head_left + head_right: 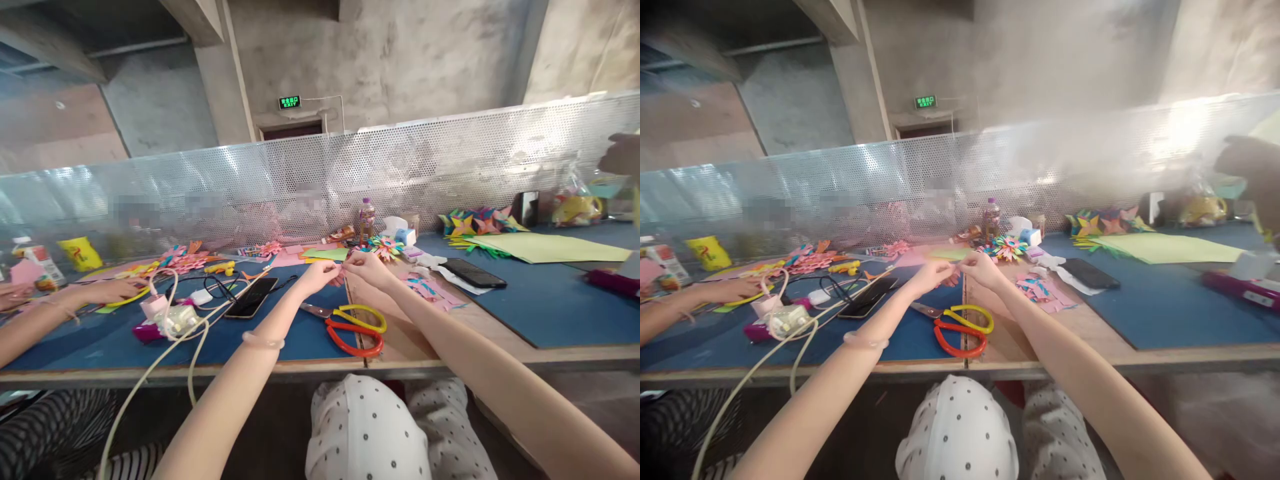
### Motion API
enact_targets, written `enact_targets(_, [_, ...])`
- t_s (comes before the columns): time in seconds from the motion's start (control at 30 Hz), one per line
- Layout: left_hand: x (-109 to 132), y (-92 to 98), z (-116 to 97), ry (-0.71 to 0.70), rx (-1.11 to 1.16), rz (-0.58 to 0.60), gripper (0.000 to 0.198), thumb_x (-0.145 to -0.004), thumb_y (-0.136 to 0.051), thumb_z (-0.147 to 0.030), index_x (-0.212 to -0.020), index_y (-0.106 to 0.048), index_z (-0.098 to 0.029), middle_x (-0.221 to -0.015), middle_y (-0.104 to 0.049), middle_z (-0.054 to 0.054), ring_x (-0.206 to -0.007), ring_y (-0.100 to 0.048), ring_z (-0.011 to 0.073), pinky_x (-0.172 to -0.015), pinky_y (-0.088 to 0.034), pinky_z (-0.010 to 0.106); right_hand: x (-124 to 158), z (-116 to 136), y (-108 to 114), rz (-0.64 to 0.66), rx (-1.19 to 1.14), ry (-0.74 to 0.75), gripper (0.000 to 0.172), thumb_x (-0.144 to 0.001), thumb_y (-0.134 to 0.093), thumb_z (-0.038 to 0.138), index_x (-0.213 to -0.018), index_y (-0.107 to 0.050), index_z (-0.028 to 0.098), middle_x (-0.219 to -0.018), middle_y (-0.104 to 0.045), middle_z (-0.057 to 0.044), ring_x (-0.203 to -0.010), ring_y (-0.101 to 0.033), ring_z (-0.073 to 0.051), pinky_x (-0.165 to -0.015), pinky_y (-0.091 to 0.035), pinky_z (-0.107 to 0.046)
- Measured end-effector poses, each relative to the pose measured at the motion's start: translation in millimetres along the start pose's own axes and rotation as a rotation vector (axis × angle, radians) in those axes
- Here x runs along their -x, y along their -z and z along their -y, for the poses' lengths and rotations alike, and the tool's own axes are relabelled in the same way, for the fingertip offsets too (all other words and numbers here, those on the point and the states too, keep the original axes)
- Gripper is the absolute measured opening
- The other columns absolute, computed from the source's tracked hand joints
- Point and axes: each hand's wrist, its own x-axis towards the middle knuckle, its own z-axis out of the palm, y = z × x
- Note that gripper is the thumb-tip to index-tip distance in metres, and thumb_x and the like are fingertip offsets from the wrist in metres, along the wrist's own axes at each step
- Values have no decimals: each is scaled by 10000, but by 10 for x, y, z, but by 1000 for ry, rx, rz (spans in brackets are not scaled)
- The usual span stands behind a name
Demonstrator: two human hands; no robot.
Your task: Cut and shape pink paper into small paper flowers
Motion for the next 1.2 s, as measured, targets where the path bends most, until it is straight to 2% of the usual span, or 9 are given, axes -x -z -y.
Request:
enact_targets(0.17, [-15,2,22,-16,17,-20,295,-798,-522,-389,-783,-617,-110,-690,-665,51,-624,-610,142,-629,-486,280,-20,23,-15,-62,83,109,138,-704,-541,221,-608,-619,160,-673,-593,-24,-687,-542,-151,-662,-403,-270])
enact_targets(0.37, [-26,7,32,-11,15,27,284,-793,-528,-377,-797,-626,-111,-704,-671,53,-622,-605,137,-637,-483,280,2,-17,18,27,-18,30,141,-734,-508,243,-684,-610,157,-688,-612,-17,-677,-553,-153,-649,-413,-271])
enact_targets(0.57, [-27,7,37,1,32,45,268,-783,-538,-371,-783,-627,-119,-704,-672,47,-619,-608,138,-641,-483,279,11,-9,10,54,27,84,131,-744,-519,237,-702,-613,156,-709,-616,-23,-694,-553,-151,-672,-412,-272])
enact_targets(0.7, [-30,4,67,10,27,46,306,-771,-545,-412,-753,-624,-116,-692,-670,52,-611,-606,141,-637,-482,283,-2,30,-3,6,187,181,89,-716,-561,206,-643,-594,165,-682,-589,-23,-684,-524,-150,-673,-400,-276])
enact_targets(0.8, [-32,12,77,14,19,9,317,-777,-531,-422,-760,-626,-120,-704,-672,58,-626,-613,145,-634,-480,281,-12,57,-8,-31,310,282,121,-732,-551,190,-628,-610,174,-691,-594,-32,-718,-518,-162,-721,-386,-296])
enact_targets(0.87, [-34,21,67,11,35,-18,303,-783,-523,-411,-794,-629,-128,-721,-674,59,-649,-621,152,-642,-483,285,-13,62,-6,-44,286,258,162,-769,-509,193,-662,-629,176,-713,-613,-38,-721,-532,-163,-710,-391,-291])
enact_targets(1.03, [-30,35,18,2,25,-45,311,-786,-510,-418,-817,-632,-134,-733,-671,58,-662,-624,161,-645,-486,291,-7,9,-4,-38,135,76,182,-777,-496,237,-692,-638,164,-736,-649,-44,-703,-575,-170,-664,-418,-277])
enact_targets(1.2, [-20,39,8,23,-1,-62,322,-780,-510,-432,-828,-636,-139,-739,-673,50,-654,-613,153,-637,-481,282,-5,-9,-12,-19,96,42,159,-757,-522,240,-712,-653,162,-749,-654,-43,-718,-584,-169,-667,-426,-273])
